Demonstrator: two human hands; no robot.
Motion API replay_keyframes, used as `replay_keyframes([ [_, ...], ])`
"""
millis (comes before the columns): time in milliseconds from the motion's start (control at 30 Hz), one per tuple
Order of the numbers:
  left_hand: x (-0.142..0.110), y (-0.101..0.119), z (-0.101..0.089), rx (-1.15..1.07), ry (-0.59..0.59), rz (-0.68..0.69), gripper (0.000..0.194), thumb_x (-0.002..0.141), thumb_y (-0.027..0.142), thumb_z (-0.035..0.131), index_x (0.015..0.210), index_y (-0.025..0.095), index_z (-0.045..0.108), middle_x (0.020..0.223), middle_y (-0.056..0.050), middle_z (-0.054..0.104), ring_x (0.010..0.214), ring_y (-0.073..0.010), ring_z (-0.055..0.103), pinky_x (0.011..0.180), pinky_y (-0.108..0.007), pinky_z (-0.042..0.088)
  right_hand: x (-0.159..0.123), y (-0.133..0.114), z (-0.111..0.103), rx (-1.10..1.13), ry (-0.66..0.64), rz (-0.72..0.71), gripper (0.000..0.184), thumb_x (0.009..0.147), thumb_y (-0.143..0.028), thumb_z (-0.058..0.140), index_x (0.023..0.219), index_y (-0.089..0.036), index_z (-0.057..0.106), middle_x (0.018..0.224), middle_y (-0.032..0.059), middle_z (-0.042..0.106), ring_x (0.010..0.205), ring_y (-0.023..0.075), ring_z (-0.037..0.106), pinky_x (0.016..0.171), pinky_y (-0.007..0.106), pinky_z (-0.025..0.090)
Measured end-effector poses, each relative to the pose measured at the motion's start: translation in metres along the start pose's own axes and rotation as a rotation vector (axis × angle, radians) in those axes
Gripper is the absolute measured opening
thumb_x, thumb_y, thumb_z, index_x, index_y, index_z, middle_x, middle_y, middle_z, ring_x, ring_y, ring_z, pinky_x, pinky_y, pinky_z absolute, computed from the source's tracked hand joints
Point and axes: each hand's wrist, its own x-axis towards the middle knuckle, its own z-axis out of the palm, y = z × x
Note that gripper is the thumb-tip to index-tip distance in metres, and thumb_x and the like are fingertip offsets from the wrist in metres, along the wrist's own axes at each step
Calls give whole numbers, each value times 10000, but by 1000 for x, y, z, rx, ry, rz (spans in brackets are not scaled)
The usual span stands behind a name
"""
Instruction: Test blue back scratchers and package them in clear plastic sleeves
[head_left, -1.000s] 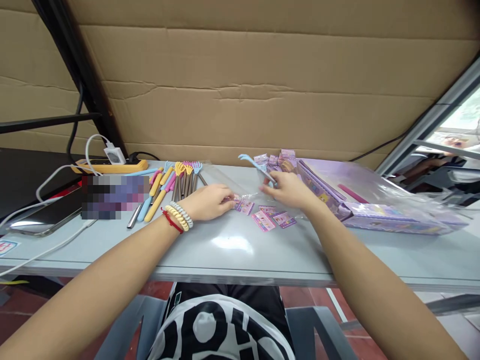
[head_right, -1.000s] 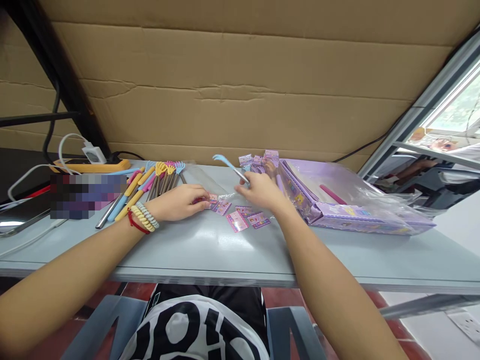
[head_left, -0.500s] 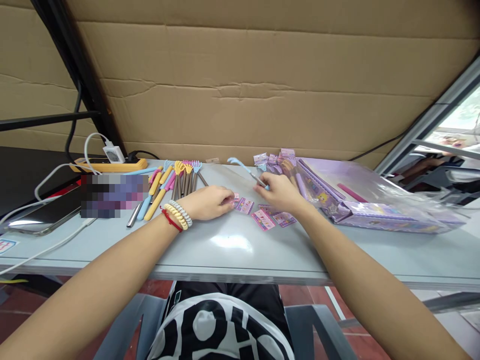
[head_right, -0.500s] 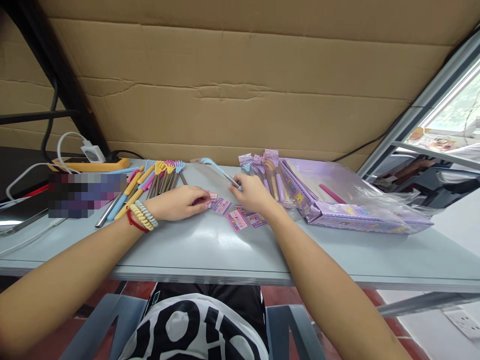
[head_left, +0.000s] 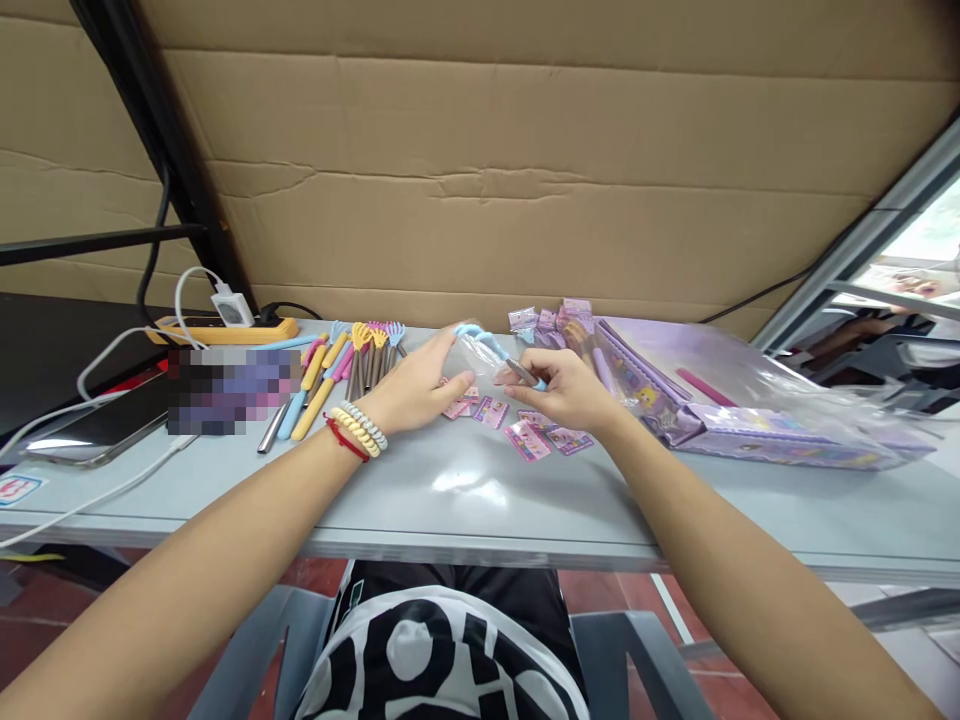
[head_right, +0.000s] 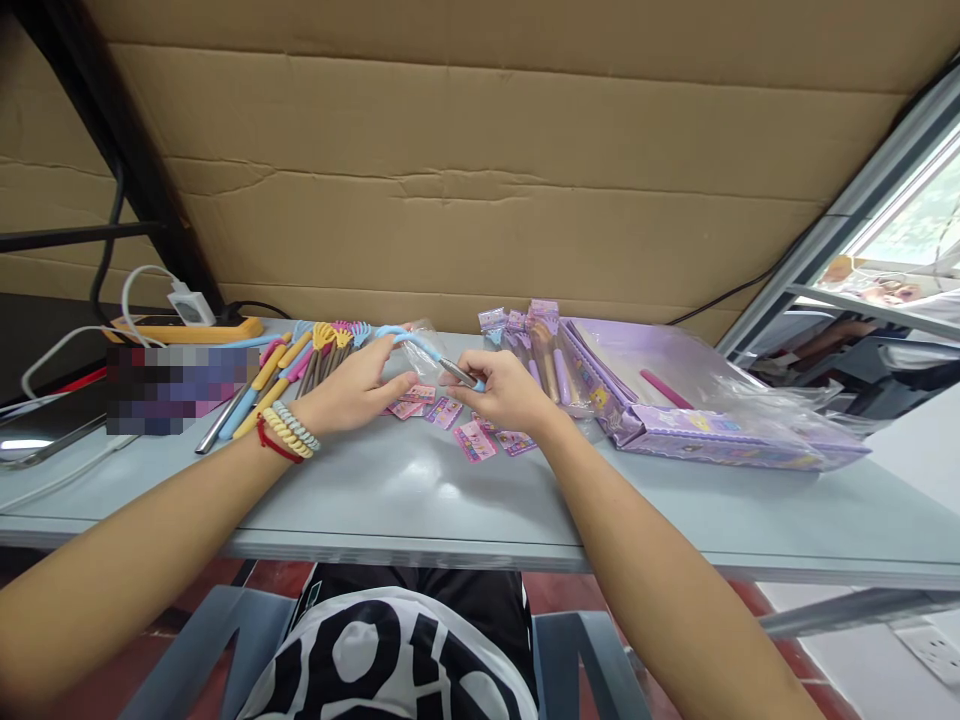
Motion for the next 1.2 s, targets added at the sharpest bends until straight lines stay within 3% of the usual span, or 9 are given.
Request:
replay_keyframes([
  [233, 1, 0, -4, -29, 179, 131, 519, 882, 356, 490, 1355, 155, 424, 1420, -131, 461, 1320, -238, 425, 1116, -438, 350, 1, -1, -1, -66, -77, -5, 156, 783, -275, 609, 729, -129, 624, 602, -11, 543, 561, 82, 433, 580, 223, 335],
  [400, 2, 3, -6, -119, 323, 25, 486, 851, 299, 530, 1314, 177, 447, 1394, -121, 472, 1282, -240, 450, 1034, -408, 436, 2, -3, -1, -150, -81, 25, 184, 796, -290, 564, 711, -134, 610, 595, -17, 515, 559, 77, 394, 588, 220, 320],
  [567, 3, 2, -7, -466, 200, -117, 582, 779, 339, 635, 1309, 207, 433, 1361, -118, 480, 1192, -251, 523, 897, -359, 517, 2, -9, -1, -146, -40, 30, 240, 801, -333, 531, 707, -131, 618, 597, -2, 521, 564, 85, 401, 590, 219, 330],
  [667, 3, 2, -6, -483, 100, -199, 511, 777, 362, 646, 1232, 175, 506, 1305, -120, 533, 1091, -242, 575, 836, -345, 532, 2, -9, -1, -145, -24, 12, 265, 814, -350, 534, 713, -128, 638, 598, 2, 520, 572, 88, 407, 579, 214, 329],
  [733, 5, 3, -5, -484, 113, -234, 446, 777, 351, 650, 1165, 152, 554, 1221, -122, 591, 1005, -223, 608, 802, -335, 537, 1, -8, -1, -137, -64, 14, 278, 826, -374, 558, 734, -131, 657, 599, -5, 508, 574, 84, 398, 575, 209, 324],
  [800, 6, 2, -5, -529, 200, -274, 389, 768, 317, 660, 1104, 136, 586, 1095, -114, 647, 901, -201, 634, 754, -320, 542, 1, -7, -2, -131, -92, 36, 313, 834, -424, 578, 747, -138, 669, 589, -14, 474, 565, 79, 366, 561, 208, 306],
  [900, 10, -2, -6, -539, 418, -348, 288, 759, 257, 654, 1016, 132, 622, 941, -82, 678, 771, -166, 642, 686, -295, 547, 1, -5, -3, -157, -10, 84, 379, 839, -499, 565, 774, -142, 675, 599, -14, 431, 577, 83, 331, 555, 216, 286],
  [1000, 12, -7, -9, -582, 574, -373, 234, 752, 211, 636, 974, 136, 622, 969, -75, 677, 727, -143, 648, 654, -277, 566, 1, -4, -4, -229, 90, 158, 447, 876, -537, 481, 761, -137, 643, 601, -9, 405, 578, 88, 317, 555, 228, 273],
  [1200, 12, -4, -8, -719, 583, -387, 271, 784, 235, 612, 1039, 149, 581, 1170, -102, 619, 766, -152, 675, 642, -294, 603, 1, 0, -7, -325, 48, 268, 570, 937, -582, 304, 751, -135, 604, 589, 11, 430, 564, 111, 364, 543, 253, 247],
])
